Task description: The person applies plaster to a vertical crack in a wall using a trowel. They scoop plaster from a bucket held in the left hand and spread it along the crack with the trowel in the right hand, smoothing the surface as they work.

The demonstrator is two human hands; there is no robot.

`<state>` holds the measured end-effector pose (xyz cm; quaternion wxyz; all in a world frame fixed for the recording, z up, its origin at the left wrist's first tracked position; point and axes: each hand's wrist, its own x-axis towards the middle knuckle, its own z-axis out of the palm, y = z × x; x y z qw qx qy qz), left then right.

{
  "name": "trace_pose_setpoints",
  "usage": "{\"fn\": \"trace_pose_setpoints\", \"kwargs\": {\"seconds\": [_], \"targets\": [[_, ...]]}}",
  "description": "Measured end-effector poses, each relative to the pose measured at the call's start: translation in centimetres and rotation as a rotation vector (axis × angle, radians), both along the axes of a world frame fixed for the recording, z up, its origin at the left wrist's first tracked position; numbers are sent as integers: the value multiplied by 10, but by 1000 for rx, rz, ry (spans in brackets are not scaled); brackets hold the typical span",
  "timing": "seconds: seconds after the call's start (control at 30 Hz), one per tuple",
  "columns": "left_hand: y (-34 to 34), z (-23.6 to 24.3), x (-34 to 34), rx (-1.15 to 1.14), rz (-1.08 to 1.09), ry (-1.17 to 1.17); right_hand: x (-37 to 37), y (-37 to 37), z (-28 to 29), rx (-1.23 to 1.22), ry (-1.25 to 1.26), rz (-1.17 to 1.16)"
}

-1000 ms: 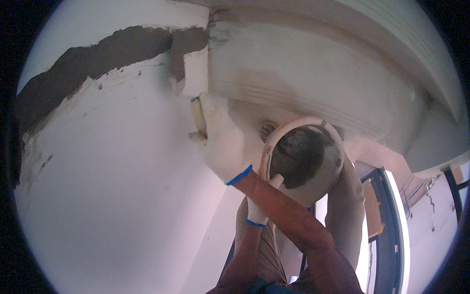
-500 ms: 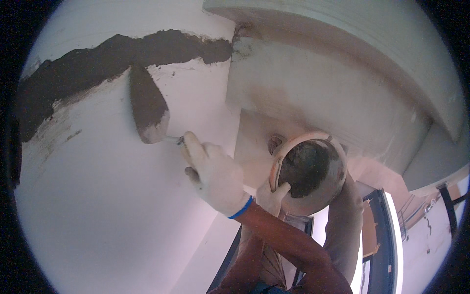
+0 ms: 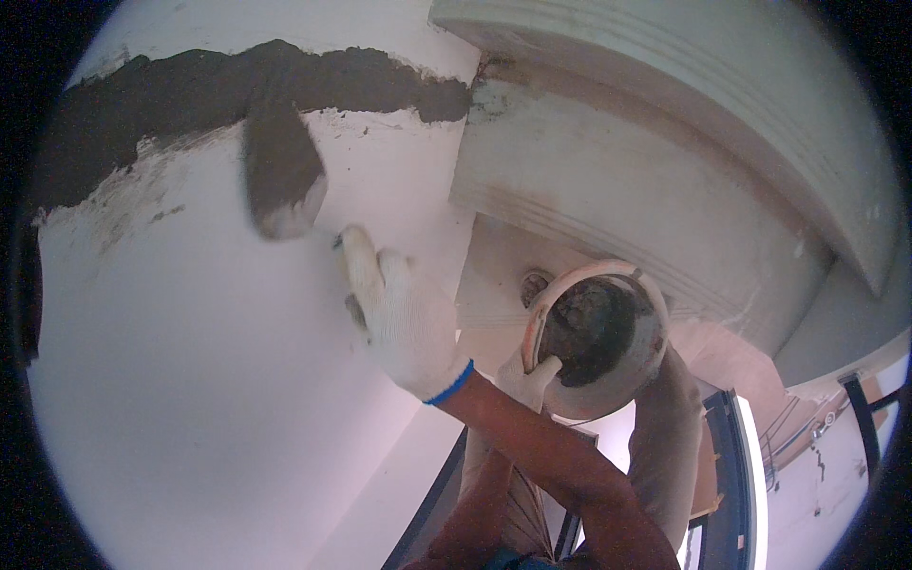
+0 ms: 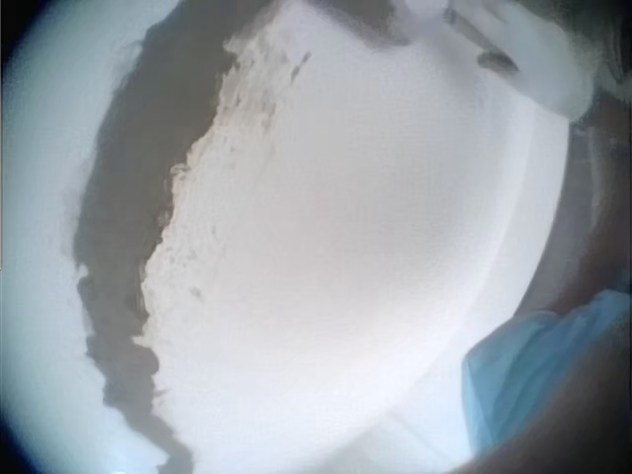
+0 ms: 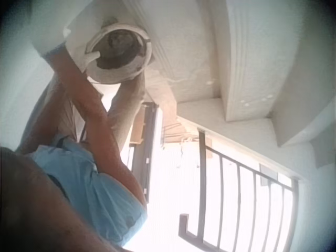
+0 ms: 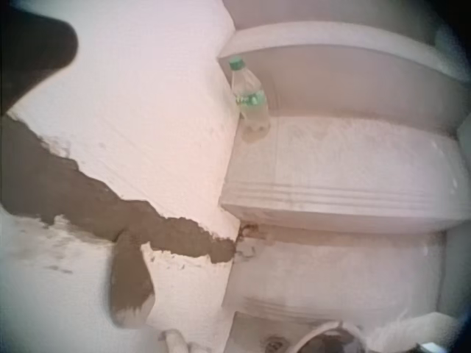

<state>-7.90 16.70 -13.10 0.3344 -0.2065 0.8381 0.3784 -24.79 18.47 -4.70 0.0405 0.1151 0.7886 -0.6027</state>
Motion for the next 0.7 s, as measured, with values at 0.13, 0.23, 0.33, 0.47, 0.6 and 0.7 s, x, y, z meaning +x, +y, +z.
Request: {"fn": "trace_pose_setpoints", "kwargs": {"seconds": [0.13,0.23,0.33,0.47,0.6,0.7], "targets": [[-8,-9,5,102,83,-79,24,11,0,-2,19,74],[-6,-12,4,111,144,28,23,19,-9,36,47,-52],[-8,-4,-3,131,213,-44,4,19,-15,43,116,-174],[-11,-1,-3,172,283,-46,-10,13,-6,33,219,-165],[-13,0,-3,216,345,-36,-2,7,14,116,246,-48],[-14,2,-1,250,390,-26,17,15,31,145,172,114]]}}
